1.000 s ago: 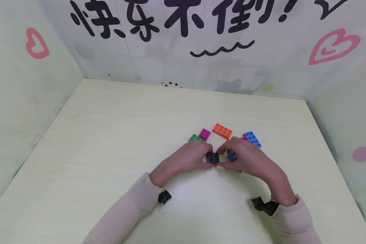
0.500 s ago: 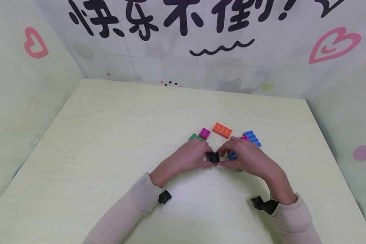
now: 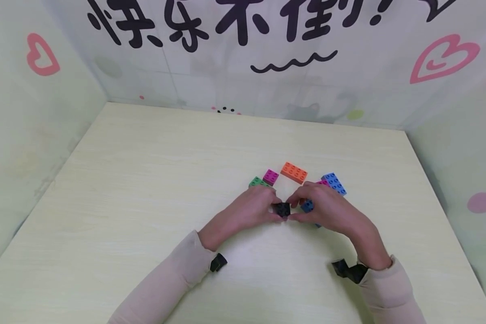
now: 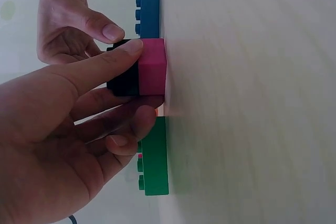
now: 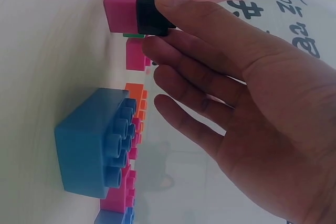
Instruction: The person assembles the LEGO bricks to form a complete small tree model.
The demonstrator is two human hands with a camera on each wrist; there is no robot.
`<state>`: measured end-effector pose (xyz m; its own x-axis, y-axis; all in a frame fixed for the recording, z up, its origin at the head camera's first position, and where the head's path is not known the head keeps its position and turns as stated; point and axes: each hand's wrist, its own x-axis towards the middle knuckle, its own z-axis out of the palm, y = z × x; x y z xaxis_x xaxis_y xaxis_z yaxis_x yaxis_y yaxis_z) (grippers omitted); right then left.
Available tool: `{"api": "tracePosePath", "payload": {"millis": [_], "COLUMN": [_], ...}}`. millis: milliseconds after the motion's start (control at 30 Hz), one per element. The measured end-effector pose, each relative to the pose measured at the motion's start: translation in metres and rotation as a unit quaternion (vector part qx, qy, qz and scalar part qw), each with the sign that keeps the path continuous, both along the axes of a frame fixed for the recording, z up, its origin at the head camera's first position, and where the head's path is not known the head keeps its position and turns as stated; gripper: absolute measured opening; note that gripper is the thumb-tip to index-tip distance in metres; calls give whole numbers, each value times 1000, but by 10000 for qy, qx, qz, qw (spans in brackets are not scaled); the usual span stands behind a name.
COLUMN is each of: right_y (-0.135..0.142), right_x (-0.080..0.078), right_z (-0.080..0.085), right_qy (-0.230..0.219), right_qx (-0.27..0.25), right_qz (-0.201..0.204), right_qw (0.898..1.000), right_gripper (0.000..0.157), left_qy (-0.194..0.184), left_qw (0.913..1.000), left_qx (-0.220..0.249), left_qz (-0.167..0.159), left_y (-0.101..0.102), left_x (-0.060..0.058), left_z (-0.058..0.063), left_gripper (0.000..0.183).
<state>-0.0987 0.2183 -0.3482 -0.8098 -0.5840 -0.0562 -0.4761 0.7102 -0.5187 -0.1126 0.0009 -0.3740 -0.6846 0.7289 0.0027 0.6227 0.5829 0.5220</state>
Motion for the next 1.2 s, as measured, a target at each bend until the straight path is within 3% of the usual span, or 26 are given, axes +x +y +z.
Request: {"api": "tracePosePath", "payload": {"millis": [300, 400, 567, 667, 800, 1000, 1200], "right_y": [-1, 5, 17, 23, 24, 19, 16], "right_x": [4, 5, 2, -2, -5, -9, -9], "right_z": [5, 9, 15, 12, 3, -11, -13], "right_qy": [-195, 182, 910, 1098, 1130, 1109, 1105], "right_qx": [193, 121, 179, 488, 746, 912, 1007], "right_qz": [-168, -312, -1046, -1421, -1635, -1696, -1780], "right_qw": [9995, 9993, 9902, 9825, 9772, 9750, 9726], "right_gripper": [32, 34, 34, 37, 39, 41, 41], "left_qy": [5, 32, 141, 156, 152, 106, 136], "left_qw": [9998, 9996, 9995, 9994, 9992, 9993, 9992], "left_qx": [84, -2, -86, -98, -108, -71, -77], "left_qz": [180, 271, 283, 300, 354, 348, 377], "left_y": [2, 3, 4, 5, 5, 4, 4], "left_x": [4, 5, 5, 5, 6, 8, 7], "left_z": [-2, -3, -2, -2, -3, -3, -1], "left_gripper": [19, 24, 25, 24, 25, 25, 25]}}
